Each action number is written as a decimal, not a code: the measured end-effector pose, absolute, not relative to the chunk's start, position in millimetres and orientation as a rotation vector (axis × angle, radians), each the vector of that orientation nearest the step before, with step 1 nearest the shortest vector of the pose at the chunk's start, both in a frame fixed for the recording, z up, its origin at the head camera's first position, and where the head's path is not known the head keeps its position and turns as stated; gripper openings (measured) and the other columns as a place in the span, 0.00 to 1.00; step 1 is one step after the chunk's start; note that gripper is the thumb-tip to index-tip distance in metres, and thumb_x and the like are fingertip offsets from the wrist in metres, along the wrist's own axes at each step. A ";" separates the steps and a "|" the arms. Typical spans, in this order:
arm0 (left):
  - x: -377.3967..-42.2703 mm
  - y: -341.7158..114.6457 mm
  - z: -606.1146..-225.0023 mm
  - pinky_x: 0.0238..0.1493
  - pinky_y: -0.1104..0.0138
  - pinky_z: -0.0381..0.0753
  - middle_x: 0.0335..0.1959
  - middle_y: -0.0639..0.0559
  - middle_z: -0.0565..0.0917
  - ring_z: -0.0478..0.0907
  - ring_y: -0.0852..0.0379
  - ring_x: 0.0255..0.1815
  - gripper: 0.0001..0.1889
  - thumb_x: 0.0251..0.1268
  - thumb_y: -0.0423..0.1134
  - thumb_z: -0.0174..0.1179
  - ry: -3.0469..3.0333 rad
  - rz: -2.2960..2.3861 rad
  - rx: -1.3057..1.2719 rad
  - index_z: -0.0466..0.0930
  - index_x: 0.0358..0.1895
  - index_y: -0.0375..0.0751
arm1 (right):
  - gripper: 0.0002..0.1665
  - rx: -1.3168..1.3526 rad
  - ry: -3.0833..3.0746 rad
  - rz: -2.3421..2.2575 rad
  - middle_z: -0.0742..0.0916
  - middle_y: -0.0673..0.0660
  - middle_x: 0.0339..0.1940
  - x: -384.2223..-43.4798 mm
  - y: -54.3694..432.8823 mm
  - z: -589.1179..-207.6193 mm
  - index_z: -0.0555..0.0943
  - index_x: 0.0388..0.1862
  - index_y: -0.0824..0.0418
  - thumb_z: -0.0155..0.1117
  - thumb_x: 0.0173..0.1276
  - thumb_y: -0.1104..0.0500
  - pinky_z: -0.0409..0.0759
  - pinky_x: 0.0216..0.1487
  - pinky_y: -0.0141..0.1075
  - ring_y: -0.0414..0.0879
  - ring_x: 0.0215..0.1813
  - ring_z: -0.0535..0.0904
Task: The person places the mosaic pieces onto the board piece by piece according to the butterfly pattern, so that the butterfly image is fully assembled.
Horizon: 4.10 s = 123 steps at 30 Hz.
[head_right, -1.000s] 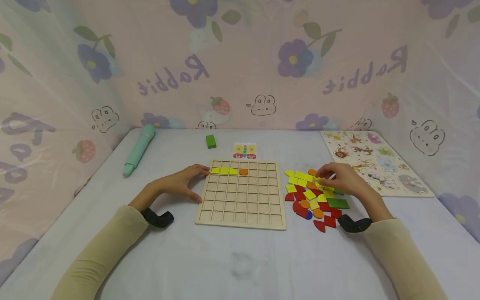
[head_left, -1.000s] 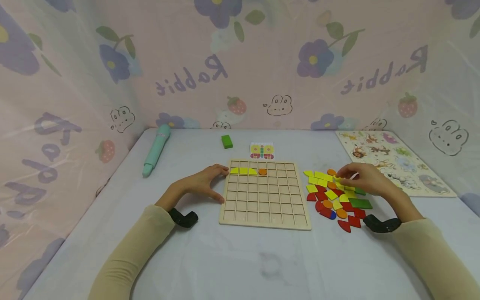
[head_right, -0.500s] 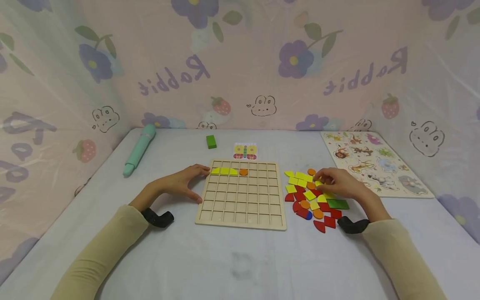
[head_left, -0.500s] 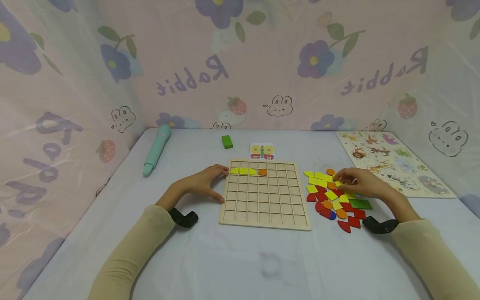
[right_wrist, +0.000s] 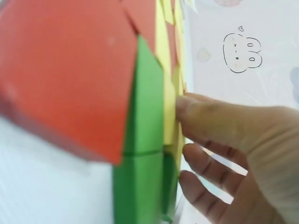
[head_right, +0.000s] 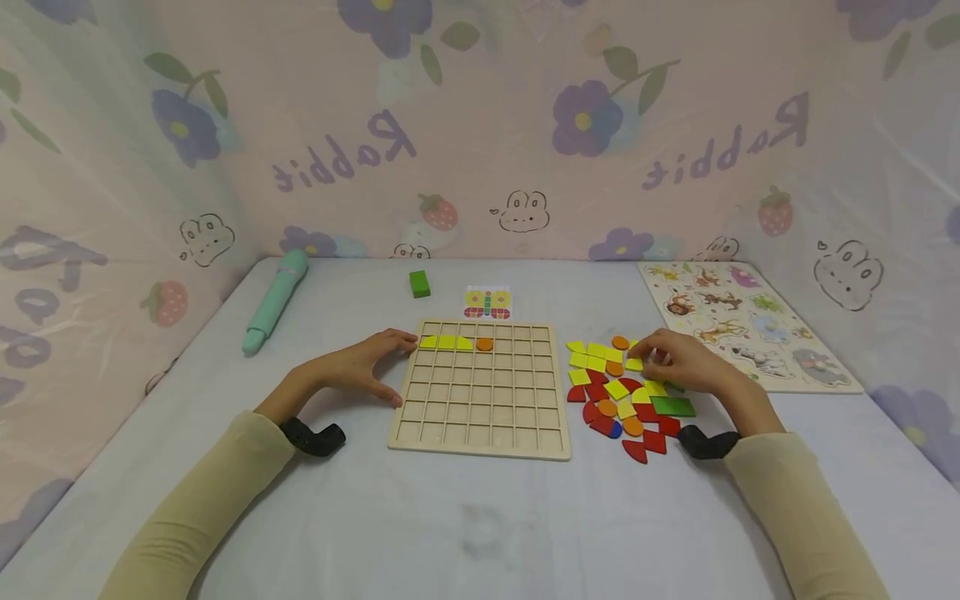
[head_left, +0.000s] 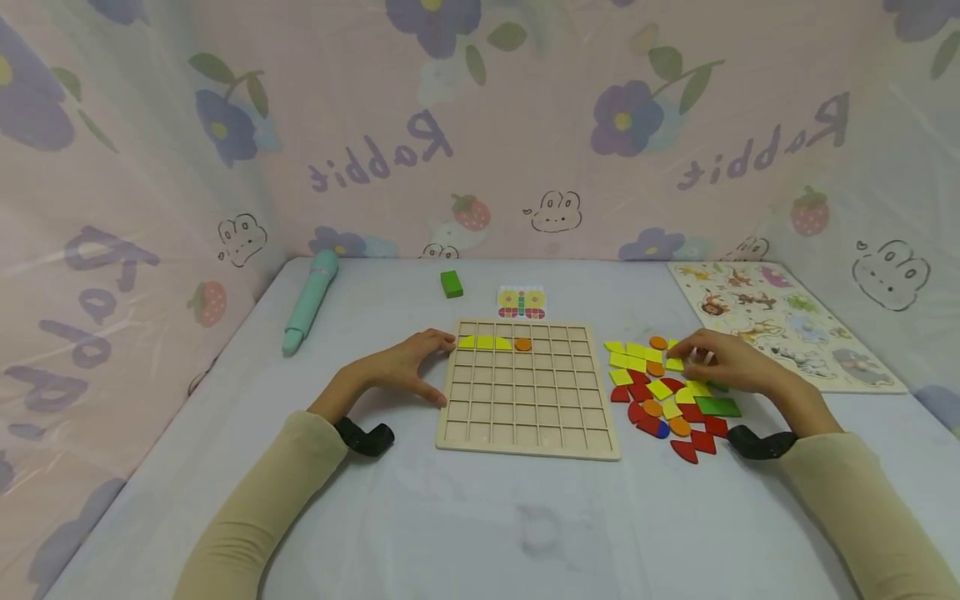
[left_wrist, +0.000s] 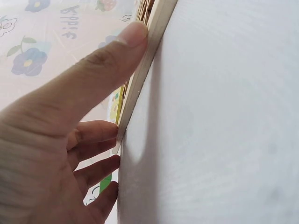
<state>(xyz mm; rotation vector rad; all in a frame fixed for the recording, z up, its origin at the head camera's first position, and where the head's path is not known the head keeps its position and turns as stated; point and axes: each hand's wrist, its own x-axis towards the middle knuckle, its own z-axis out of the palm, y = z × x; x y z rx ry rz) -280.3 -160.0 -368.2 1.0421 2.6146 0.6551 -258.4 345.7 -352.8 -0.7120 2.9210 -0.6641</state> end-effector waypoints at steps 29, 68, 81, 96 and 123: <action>-281.5 -158.5 -368.7 0.71 0.54 0.51 0.70 0.47 0.58 0.50 0.49 0.72 0.47 0.43 0.56 0.71 2.610 0.659 1.017 0.62 0.66 0.39 | 0.14 -1.092 2.882 -0.829 0.84 0.58 0.39 -299.2 182.2 -337.6 0.82 0.43 0.66 0.68 0.57 0.65 0.78 0.39 0.44 0.52 0.39 0.77; -279.7 -159.8 -366.1 0.71 0.53 0.51 0.69 0.46 0.59 0.50 0.47 0.72 0.46 0.43 0.56 0.72 2.620 0.660 1.031 0.62 0.66 0.39 | 0.14 -1.002 2.872 -0.887 0.83 0.58 0.41 -306.8 216.4 -344.1 0.81 0.47 0.64 0.64 0.62 0.63 0.79 0.42 0.40 0.47 0.40 0.76; -280.7 -159.3 -368.5 0.71 0.52 0.50 0.69 0.44 0.60 0.50 0.46 0.72 0.45 0.43 0.55 0.72 2.617 0.667 1.049 0.63 0.65 0.37 | 0.17 -0.609 3.058 -0.635 0.84 0.59 0.38 -283.5 332.7 -344.3 0.81 0.47 0.68 0.67 0.60 0.61 0.76 0.39 0.36 0.51 0.39 0.76; -281.1 -160.4 -369.3 0.71 0.52 0.49 0.69 0.44 0.60 0.50 0.45 0.72 0.46 0.43 0.55 0.72 2.619 0.660 1.065 0.63 0.65 0.37 | 0.20 -0.496 3.034 -0.648 0.83 0.58 0.36 -284.7 333.2 -345.1 0.80 0.48 0.68 0.67 0.61 0.55 0.74 0.38 0.37 0.51 0.39 0.76; -282.5 -159.7 -369.6 0.71 0.54 0.50 0.70 0.47 0.59 0.49 0.49 0.73 0.47 0.42 0.56 0.72 2.627 0.645 1.008 0.62 0.66 0.41 | 0.16 -0.812 2.900 -0.849 0.84 0.57 0.37 -301.6 198.8 -359.1 0.83 0.44 0.66 0.70 0.57 0.61 0.77 0.41 0.42 0.48 0.38 0.77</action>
